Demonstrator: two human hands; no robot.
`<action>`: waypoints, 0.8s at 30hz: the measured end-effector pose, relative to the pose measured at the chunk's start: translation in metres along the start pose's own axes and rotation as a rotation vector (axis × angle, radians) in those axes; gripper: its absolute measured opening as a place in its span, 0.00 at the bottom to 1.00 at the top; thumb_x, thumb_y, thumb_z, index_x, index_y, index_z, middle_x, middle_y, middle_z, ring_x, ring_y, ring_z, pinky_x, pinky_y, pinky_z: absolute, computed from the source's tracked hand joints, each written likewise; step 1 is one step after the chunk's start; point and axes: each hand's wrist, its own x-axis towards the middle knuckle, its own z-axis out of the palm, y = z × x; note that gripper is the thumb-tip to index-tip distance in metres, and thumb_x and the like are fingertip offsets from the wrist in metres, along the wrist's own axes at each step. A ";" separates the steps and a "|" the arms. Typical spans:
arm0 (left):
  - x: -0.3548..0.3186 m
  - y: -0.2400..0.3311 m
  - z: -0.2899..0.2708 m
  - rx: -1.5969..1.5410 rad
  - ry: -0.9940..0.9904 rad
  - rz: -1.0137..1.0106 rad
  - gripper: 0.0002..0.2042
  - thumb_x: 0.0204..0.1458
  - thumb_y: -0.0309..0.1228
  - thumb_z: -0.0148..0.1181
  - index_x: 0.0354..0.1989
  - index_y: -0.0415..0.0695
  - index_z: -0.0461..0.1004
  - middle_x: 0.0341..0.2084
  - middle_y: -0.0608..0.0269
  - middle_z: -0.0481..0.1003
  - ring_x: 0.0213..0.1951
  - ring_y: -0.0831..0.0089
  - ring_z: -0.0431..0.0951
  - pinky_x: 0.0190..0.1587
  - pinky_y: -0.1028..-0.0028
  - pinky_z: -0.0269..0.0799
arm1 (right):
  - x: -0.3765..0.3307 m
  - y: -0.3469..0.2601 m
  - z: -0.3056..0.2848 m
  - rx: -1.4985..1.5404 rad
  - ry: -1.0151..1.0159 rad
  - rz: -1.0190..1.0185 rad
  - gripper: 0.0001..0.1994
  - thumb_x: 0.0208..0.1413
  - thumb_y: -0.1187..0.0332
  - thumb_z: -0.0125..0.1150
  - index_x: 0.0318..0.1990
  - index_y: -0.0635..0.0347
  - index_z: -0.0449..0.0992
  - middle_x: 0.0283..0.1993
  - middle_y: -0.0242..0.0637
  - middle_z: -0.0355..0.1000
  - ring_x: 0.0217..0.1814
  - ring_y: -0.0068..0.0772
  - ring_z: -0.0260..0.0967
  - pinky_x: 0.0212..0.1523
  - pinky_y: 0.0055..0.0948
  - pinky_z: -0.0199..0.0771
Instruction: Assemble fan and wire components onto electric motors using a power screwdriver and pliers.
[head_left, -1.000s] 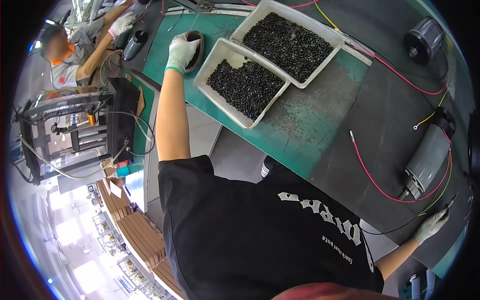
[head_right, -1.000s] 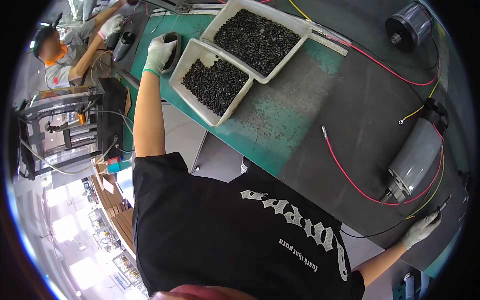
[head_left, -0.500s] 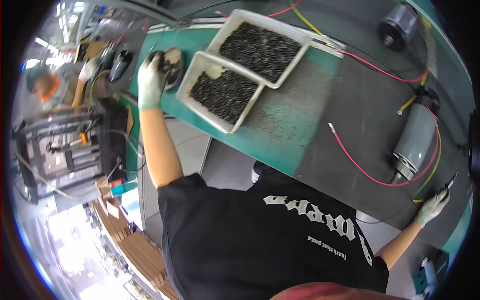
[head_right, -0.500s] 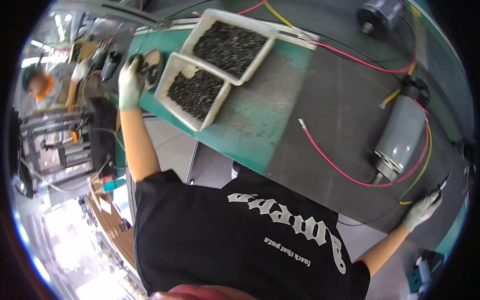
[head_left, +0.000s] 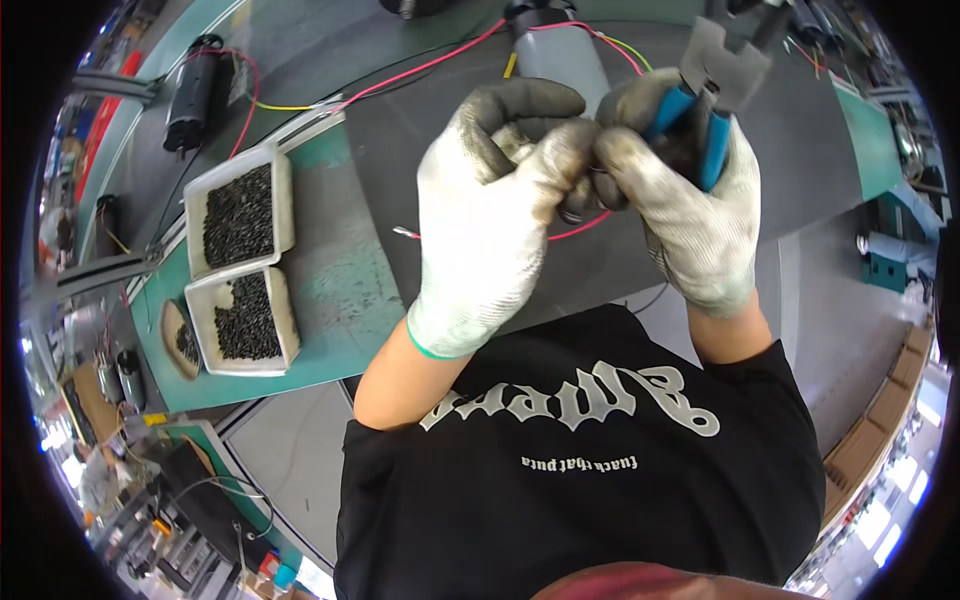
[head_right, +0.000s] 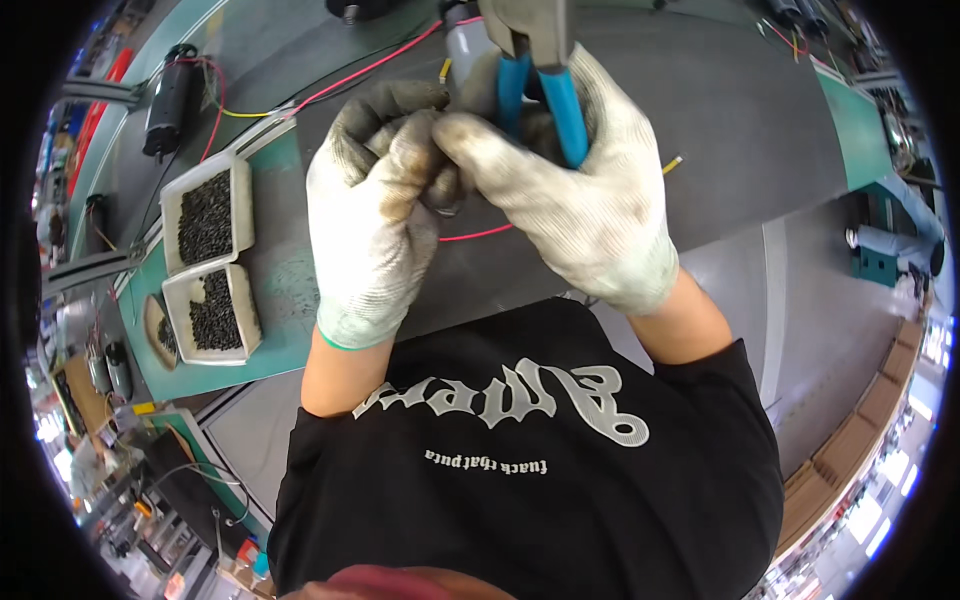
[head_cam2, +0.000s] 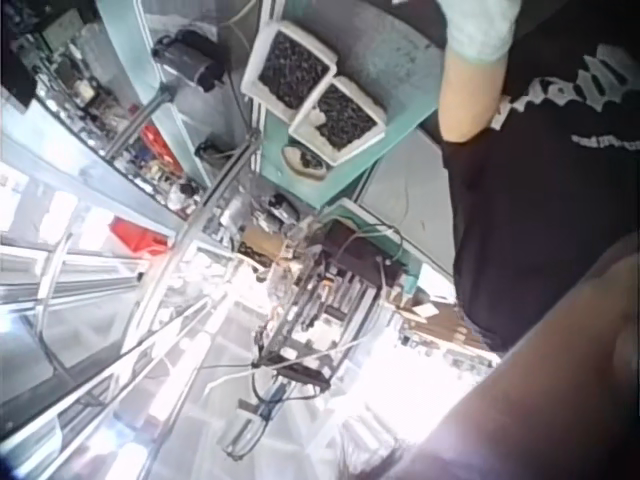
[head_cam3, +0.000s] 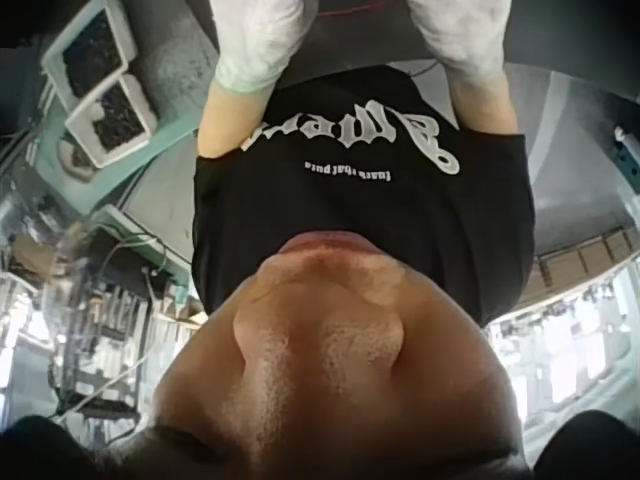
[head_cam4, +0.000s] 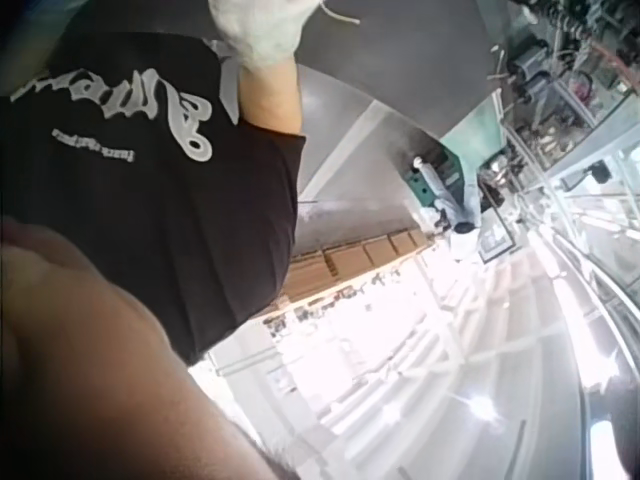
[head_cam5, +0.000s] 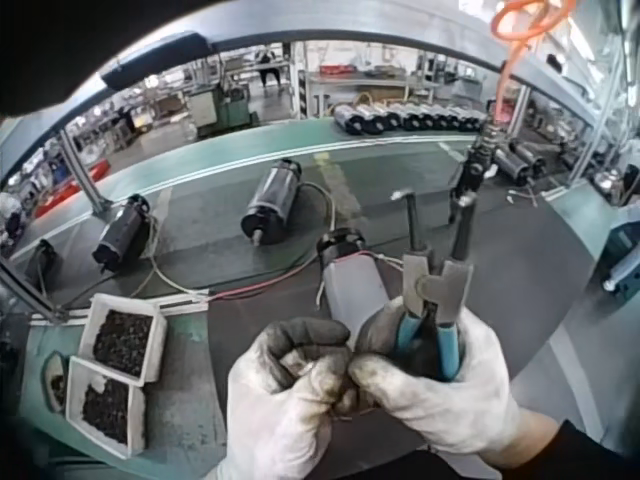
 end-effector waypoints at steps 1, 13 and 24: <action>0.000 -0.002 0.004 -0.052 0.033 -0.010 0.16 0.53 0.27 0.62 0.45 0.30 0.68 0.26 0.60 0.75 0.24 0.82 0.73 0.28 0.83 0.70 | -0.002 0.000 -0.004 -0.005 0.016 -0.001 0.10 0.55 0.76 0.59 0.43 0.67 0.70 0.37 0.37 0.71 0.29 0.21 0.68 0.30 0.19 0.70; -0.005 -0.029 0.008 0.106 0.051 0.173 0.17 0.55 0.29 0.61 0.47 0.29 0.69 0.28 0.59 0.76 0.29 0.80 0.75 0.34 0.81 0.73 | -0.012 0.013 -0.015 0.011 0.160 0.011 0.09 0.56 0.75 0.58 0.43 0.68 0.70 0.33 0.37 0.72 0.32 0.22 0.71 0.34 0.21 0.73; 0.007 -0.011 -0.004 0.449 -0.170 -0.026 0.10 0.54 0.29 0.58 0.37 0.33 0.76 0.25 0.65 0.76 0.25 0.85 0.70 0.28 0.83 0.66 | -0.005 0.004 -0.047 -0.284 -0.065 0.080 0.09 0.53 0.69 0.60 0.39 0.64 0.73 0.30 0.30 0.70 0.30 0.17 0.66 0.31 0.18 0.67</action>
